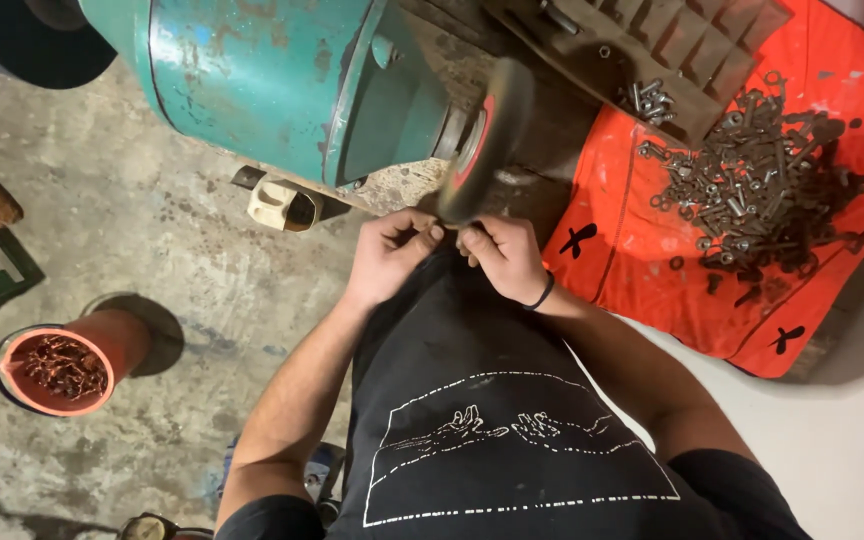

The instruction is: Clean rust and debris from small metal bolts and nuts using a bench grinder with a wire wheel brush.

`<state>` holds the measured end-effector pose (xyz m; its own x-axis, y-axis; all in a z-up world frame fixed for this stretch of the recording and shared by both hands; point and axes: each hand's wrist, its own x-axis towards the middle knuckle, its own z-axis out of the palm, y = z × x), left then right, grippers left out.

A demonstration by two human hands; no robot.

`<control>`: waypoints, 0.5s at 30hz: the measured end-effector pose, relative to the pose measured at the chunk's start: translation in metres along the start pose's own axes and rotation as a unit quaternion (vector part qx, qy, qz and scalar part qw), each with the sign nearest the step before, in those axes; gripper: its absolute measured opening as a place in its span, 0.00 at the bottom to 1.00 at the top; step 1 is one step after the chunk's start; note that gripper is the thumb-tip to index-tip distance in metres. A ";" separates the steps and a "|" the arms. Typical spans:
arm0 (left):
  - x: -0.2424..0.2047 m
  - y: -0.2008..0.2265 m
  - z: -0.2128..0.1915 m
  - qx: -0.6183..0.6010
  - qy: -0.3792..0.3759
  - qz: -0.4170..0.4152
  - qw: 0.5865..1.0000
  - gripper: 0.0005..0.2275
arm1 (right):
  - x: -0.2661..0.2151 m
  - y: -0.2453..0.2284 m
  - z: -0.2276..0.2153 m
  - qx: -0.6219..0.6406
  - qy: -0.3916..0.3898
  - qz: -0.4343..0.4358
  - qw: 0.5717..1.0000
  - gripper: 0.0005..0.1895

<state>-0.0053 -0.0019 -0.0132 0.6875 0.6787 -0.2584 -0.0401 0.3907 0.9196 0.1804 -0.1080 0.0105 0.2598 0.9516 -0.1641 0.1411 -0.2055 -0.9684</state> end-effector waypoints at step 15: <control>0.001 0.031 0.001 0.098 0.009 0.020 0.995 0.06 | 0.007 -0.002 0.013 -0.053 0.058 -0.047 0.996 0.05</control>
<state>-0.0055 0.0101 0.0157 0.6749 0.7028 -0.2248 0.0775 0.2355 0.9688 0.1694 -0.0981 0.0089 0.3489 0.9361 -0.0452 0.2690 -0.1462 -0.9520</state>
